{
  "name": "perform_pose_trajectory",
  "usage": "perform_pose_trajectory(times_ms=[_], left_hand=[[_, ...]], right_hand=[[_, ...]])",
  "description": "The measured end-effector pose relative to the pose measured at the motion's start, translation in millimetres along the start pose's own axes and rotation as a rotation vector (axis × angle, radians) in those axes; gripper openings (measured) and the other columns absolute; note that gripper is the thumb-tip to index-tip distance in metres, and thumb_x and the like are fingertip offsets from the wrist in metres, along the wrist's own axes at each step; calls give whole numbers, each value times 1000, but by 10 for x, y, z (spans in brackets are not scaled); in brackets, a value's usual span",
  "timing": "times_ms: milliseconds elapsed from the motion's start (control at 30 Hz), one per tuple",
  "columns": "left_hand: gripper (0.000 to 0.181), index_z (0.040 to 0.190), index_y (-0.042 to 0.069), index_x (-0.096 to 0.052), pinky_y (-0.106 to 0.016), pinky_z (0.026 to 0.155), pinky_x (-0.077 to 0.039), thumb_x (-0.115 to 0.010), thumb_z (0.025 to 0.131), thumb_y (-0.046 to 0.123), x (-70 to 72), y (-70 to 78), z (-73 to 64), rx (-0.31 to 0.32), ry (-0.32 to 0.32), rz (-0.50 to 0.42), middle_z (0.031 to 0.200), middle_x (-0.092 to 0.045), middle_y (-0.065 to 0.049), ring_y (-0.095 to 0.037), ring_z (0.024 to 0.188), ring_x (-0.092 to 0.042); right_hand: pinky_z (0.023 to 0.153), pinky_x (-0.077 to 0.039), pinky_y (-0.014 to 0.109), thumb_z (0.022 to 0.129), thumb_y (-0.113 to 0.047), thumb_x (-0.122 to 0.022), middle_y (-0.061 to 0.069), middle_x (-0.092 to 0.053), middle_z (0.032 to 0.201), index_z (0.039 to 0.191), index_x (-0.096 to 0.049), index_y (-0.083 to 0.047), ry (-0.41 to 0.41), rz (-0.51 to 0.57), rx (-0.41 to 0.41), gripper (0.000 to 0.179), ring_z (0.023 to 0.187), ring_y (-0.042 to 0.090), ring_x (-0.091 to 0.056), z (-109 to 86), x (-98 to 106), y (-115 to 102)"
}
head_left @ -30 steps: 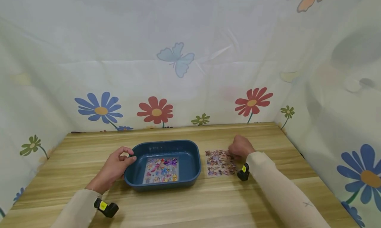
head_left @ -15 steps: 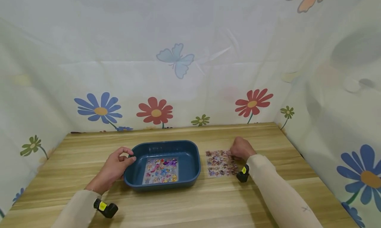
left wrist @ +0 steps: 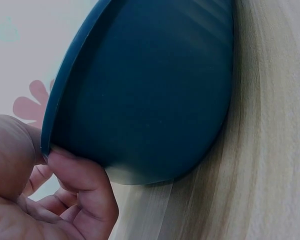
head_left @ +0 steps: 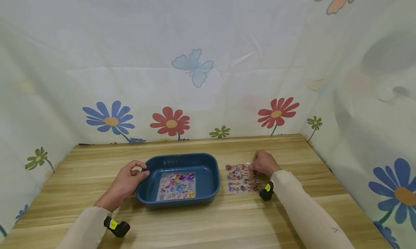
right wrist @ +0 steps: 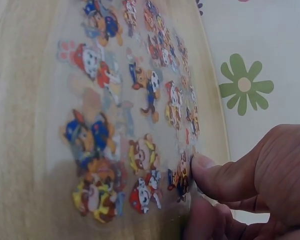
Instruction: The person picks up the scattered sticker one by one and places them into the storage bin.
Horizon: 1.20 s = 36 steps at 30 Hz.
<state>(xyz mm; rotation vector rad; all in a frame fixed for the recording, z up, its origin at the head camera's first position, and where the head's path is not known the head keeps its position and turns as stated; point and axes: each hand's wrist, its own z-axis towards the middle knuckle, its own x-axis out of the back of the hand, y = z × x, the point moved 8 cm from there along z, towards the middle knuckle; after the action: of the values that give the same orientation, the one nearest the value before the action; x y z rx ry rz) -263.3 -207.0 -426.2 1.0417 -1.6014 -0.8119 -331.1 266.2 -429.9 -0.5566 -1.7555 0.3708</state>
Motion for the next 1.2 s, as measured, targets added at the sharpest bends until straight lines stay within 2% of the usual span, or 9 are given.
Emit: perform_pose_trajectory(times_ms=[333,567,767,1000,1200], left_hand=[[32,133,6,-45,-31,57,-54,-57,108,21,-3,28,-5,-9,-6,-20,86,-54,-6,-22,72,-58],[32,134,6,-45,-31,58,-56,-57,108,21,-7,55,-7,-9,-10,-15,87,-54,-6,-21,74,-58],[31,132,6,-46,-30,55,-53,-58,107,20,-16,58,-26,-5,-5,-19,85,-54,-5,-20,70,-57],[30,132,7,-46,-31,57,-54,-58,107,20,-21,38,-18,0,-7,-17,86,-55,-6,-21,71,-59],[31,132,6,-46,-30,57,-54,-58,108,21,-19,39,-10,-1,-8,-2,89,-57,-7,-21,73,-58]], right_hand=[[64,-46,30,88,-9,-76,13,-65,89,91,-62,-2,76,-18,61,16,79,25,-59,-11,62,-54],[62,-48,30,88,-5,-70,11,-68,87,88,-71,-3,110,-56,126,2,76,23,-60,-36,129,-59],[63,-49,31,92,-5,-66,12,-70,92,93,-75,-5,114,-47,188,9,79,23,-61,-56,172,-65],[70,-55,35,96,-4,-61,16,-74,103,104,-77,-3,137,-67,227,18,86,25,-66,-84,244,-75],[71,-54,33,98,-3,-59,14,-73,100,107,-76,-1,115,-48,253,20,86,24,-63,-87,281,-78]])
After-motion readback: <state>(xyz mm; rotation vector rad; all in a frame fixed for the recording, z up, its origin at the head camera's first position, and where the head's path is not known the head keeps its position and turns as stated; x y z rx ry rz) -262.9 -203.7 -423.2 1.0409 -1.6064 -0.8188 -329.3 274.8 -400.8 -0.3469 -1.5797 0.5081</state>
